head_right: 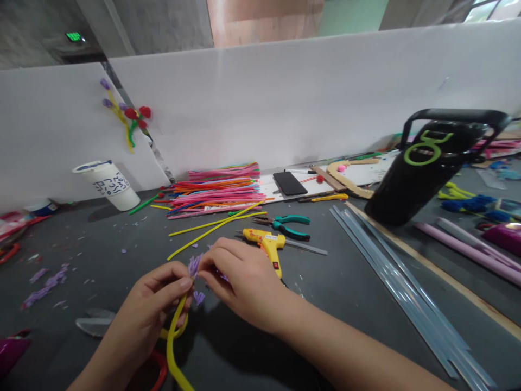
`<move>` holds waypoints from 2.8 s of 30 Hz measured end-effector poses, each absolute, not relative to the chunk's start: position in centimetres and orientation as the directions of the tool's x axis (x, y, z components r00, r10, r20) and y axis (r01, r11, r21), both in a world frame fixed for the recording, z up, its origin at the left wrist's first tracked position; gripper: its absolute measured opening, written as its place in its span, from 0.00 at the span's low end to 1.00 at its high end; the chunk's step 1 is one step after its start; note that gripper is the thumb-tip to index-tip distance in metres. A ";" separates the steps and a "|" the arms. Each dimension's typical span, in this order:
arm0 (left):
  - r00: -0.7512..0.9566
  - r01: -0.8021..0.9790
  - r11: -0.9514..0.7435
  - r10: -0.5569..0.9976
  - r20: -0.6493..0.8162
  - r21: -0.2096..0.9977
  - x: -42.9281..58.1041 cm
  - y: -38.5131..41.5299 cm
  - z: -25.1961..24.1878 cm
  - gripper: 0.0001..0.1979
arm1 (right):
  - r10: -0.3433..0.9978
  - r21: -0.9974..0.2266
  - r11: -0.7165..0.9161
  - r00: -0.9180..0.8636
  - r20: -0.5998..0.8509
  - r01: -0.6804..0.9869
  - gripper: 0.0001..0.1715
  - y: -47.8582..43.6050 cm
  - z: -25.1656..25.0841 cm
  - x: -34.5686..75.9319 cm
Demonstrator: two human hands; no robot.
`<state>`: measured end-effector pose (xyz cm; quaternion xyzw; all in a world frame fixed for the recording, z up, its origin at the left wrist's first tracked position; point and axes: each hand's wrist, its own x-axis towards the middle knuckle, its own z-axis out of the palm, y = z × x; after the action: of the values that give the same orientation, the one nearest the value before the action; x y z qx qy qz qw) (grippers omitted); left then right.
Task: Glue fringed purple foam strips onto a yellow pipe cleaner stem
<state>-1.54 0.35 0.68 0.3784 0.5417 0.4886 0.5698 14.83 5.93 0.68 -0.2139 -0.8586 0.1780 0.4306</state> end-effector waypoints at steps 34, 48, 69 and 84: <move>-0.157 0.240 0.006 0.987 0.033 0.971 -1.3 0.2 0.7 0.08 | 0.411 -0.270 0.904 -0.506 0.758 0.330 0.08 5.5 0.3 14.6; -0.099 0.575 -0.412 0.822 0.560 0.707 -2.1 -0.3 0.5 0.06 | 0.821 -0.958 0.285 -0.511 0.256 -0.022 0.09 5.2 1.8 14.5; 0.230 0.755 -0.649 0.394 0.890 0.093 -3.8 -1.7 -0.2 0.05 | 0.666 -0.911 -0.368 -0.736 -0.118 -0.187 0.13 4.1 2.5 14.3; 0.301 0.713 -0.701 0.283 0.911 -0.018 -4.9 -1.1 -1.3 0.05 | 0.645 -0.903 -0.378 -0.758 -0.097 -0.206 0.13 4.2 2.5 14.4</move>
<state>-4.91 -1.08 -1.31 0.7768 0.3203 0.4971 -0.2164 14.45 4.16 2.48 -0.2240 -0.4901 0.7993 0.2660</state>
